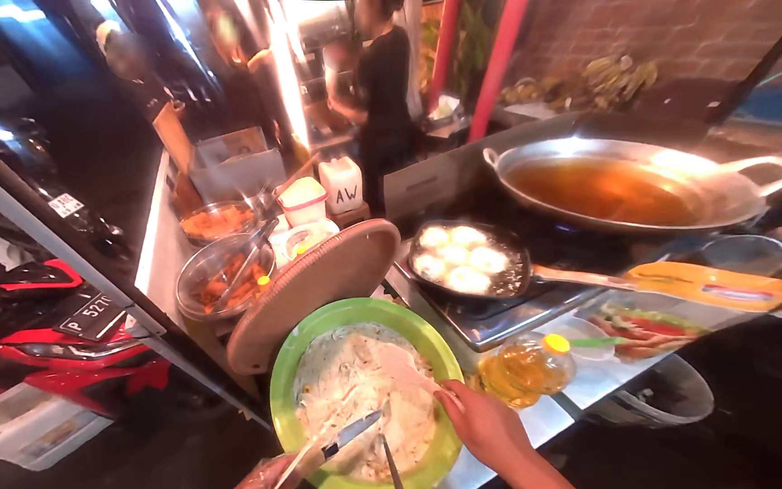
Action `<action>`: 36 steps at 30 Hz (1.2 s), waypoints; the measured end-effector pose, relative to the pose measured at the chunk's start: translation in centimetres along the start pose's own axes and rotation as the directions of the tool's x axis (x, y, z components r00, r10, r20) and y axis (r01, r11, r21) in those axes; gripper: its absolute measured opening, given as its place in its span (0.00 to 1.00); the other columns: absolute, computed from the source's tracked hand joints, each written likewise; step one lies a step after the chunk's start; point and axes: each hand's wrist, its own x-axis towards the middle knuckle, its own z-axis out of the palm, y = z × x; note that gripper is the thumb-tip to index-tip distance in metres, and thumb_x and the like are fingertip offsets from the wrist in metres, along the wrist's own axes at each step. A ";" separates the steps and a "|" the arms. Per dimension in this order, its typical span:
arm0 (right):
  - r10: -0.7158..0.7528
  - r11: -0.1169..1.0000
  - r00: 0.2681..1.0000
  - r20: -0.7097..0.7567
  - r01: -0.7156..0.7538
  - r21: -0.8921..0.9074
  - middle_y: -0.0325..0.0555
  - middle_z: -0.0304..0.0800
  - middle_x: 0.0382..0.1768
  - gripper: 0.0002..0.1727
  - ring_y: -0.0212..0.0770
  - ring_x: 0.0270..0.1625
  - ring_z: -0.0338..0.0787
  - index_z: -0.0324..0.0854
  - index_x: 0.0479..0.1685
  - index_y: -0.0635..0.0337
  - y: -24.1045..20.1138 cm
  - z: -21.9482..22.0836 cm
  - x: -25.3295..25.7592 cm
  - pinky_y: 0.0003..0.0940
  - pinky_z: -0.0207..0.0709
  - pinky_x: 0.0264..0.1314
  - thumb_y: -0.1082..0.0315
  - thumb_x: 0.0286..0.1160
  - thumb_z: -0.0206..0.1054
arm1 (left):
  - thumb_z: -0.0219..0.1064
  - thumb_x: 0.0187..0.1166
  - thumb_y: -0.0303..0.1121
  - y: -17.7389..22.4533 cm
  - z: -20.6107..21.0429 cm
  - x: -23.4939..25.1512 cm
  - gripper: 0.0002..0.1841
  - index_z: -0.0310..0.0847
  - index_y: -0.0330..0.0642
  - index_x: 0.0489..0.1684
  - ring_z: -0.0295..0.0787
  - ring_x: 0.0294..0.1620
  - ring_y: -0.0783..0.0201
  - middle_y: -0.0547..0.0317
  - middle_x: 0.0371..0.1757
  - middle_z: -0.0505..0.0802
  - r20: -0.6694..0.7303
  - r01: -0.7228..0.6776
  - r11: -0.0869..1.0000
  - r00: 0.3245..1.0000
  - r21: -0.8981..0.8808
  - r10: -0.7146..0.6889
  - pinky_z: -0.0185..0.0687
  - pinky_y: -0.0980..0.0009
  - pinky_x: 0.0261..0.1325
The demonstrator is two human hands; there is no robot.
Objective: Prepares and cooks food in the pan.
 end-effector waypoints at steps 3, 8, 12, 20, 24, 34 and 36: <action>0.032 0.999 0.993 0.116 -0.035 0.029 0.54 0.95 0.48 0.27 0.60 0.54 0.94 0.83 0.71 0.46 0.5 -0.2 1.2 0.66 0.83 0.56 0.41 0.85 0.56 | 0.69 0.81 0.32 0.2 0.0 -0.8 0.14 0.91 0.40 0.59 0.92 0.59 0.64 0.52 0.56 0.95 -0.050 0.033 0.999 0.998 -0.026 -0.035 0.85 0.64 0.70; -0.125 0.927 0.966 -0.225 0.194 0.321 0.44 0.96 0.38 0.27 0.48 0.39 0.95 0.87 0.65 0.42 1.7 0.1 0.9 0.58 0.87 0.43 0.38 0.84 0.55 | 0.70 0.80 0.29 1.4 0.2 -2.0 0.13 0.92 0.41 0.59 0.91 0.60 0.65 0.55 0.56 0.96 -0.154 0.005 1.000 0.988 -0.023 -0.008 0.85 0.64 0.70; -0.302 0.892 0.952 0.047 0.265 0.367 0.44 0.96 0.40 0.22 0.48 0.42 0.95 0.89 0.63 0.40 1.0 -0.8 -1.1 0.61 0.87 0.45 0.42 0.82 0.62 | 0.70 0.79 0.31 2.7 1.2 -2.2 0.13 0.93 0.44 0.59 0.92 0.58 0.64 0.56 0.56 0.96 -0.228 0.012 0.991 0.973 0.135 0.019 0.86 0.61 0.69; -0.405 0.908 0.914 -0.033 0.406 0.108 0.47 0.96 0.32 0.23 0.53 0.33 0.96 0.89 0.65 0.46 -4.9 -0.2 -5.6 0.59 0.85 0.32 0.46 0.86 0.57 | 0.72 0.70 0.22 3.9 3.2 -1.7 0.18 0.91 0.38 0.60 0.93 0.60 0.54 0.47 0.58 0.95 -0.261 -0.129 0.939 0.940 0.318 0.218 0.86 0.58 0.69; -0.426 0.904 0.902 -0.066 0.427 -0.005 0.48 0.95 0.31 0.22 0.53 0.31 0.95 0.89 0.65 0.49 -5.4 0.0 -6.3 0.56 0.84 0.29 0.50 0.87 0.56 | 0.70 0.74 0.22 2.9 3.8 -1.5 0.14 0.93 0.39 0.56 0.93 0.62 0.59 0.50 0.58 0.96 -0.324 -0.241 0.924 0.885 0.298 0.335 0.86 0.62 0.70; -0.235 0.968 0.934 0.267 0.202 0.148 0.53 0.96 0.39 0.23 0.59 0.47 0.95 0.91 0.54 0.50 -6.3 -2.3 -6.2 0.67 0.83 0.47 0.44 0.83 0.59 | 0.64 0.85 0.30 0.0 0.7 1.8 0.13 0.89 0.50 0.62 0.93 0.60 0.62 0.57 0.62 0.94 -0.051 -0.632 0.585 0.656 0.508 0.753 0.88 0.67 0.65; -0.237 0.949 0.936 0.261 0.166 0.268 0.50 0.97 0.40 0.23 0.54 0.46 0.95 0.93 0.54 0.49 -5.6 -1.5 -6.0 0.65 0.85 0.50 0.45 0.83 0.60 | 0.63 0.86 0.31 0.1 -0.2 2.6 0.13 0.88 0.49 0.63 0.93 0.59 0.62 0.56 0.61 0.94 -0.020 -0.673 0.522 0.602 0.524 0.798 0.88 0.69 0.64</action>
